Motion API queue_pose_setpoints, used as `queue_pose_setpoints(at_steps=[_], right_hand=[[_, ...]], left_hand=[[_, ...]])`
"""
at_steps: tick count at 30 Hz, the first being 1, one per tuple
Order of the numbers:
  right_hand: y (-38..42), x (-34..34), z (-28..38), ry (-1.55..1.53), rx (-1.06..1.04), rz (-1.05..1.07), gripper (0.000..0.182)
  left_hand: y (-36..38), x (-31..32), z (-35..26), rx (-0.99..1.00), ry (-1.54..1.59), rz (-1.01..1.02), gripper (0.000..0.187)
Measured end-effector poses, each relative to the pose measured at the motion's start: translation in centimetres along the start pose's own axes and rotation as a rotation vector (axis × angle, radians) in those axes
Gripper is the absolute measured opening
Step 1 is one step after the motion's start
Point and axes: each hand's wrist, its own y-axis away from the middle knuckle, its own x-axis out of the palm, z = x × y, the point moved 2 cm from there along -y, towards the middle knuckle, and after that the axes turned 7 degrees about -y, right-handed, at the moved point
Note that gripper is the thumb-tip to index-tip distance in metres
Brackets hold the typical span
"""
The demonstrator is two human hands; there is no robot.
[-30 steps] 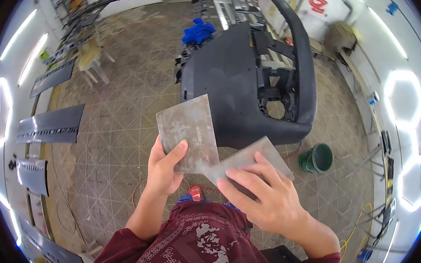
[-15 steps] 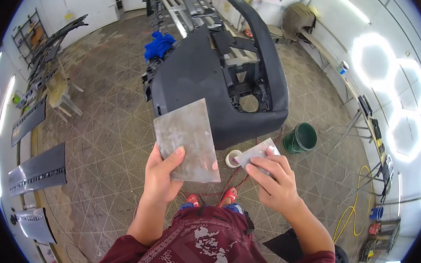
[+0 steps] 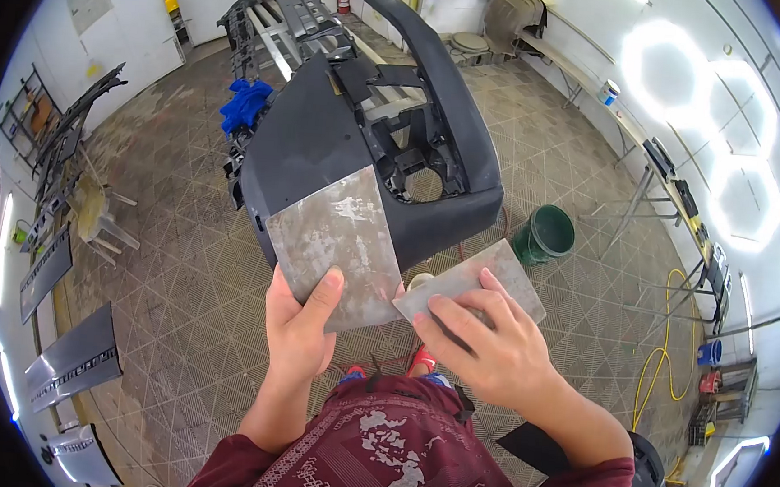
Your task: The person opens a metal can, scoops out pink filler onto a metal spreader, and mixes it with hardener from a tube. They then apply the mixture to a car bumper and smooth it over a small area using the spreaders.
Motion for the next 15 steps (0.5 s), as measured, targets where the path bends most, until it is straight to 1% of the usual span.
queue_pose_setpoints(at_steps=[1,3,4,6,7,9,10,12,13,15], right_hand=[[0.2,-0.5,-0.1,0.002,0.006,-0.001,0.044],[0.8,-1.3,-0.3,0.011,-0.017,0.144,0.047],[1.5,-1.5,-1.0,0.010,-0.009,0.140,0.047],[3.4,-1.6,-2.8,-0.202,0.170,0.214,0.045],[3.9,-1.4,-3.2,-0.196,0.183,0.210,0.045],[6.1,-0.8,-4.7,-1.094,0.827,-0.069,0.046],[6.9,-0.2,-4.7,-1.085,0.844,-0.089,0.046],[8.1,2.0,-4.0,-1.975,1.051,-0.395,0.048],[8.5,2.5,-4.0,-1.976,1.058,-0.424,0.048],[9.0,3.4,-3.9,-2.118,1.045,-0.498,0.053]], left_hand=[[-0.1,0.3,0.3,-0.002,0.000,0.006,0.034],[-0.5,0.6,0.8,0.010,-0.016,-0.040,0.034],[-0.7,0.7,0.9,0.007,-0.021,-0.033,0.034],[-1.5,0.6,1.0,-0.011,0.152,-0.075,0.036],[-1.8,0.5,1.2,-0.016,0.154,-0.061,0.036],[-2.2,0.3,1.8,-0.072,0.201,-0.050,0.044],[-2.4,0.5,2.2,-0.089,0.224,-0.060,0.046],[-2.6,1.2,2.1,-0.139,0.231,-0.042,0.045],[-2.7,1.5,2.2,-0.182,0.237,-0.049,0.044],[-2.9,2.0,2.8,-0.233,0.238,-0.018,0.046]])
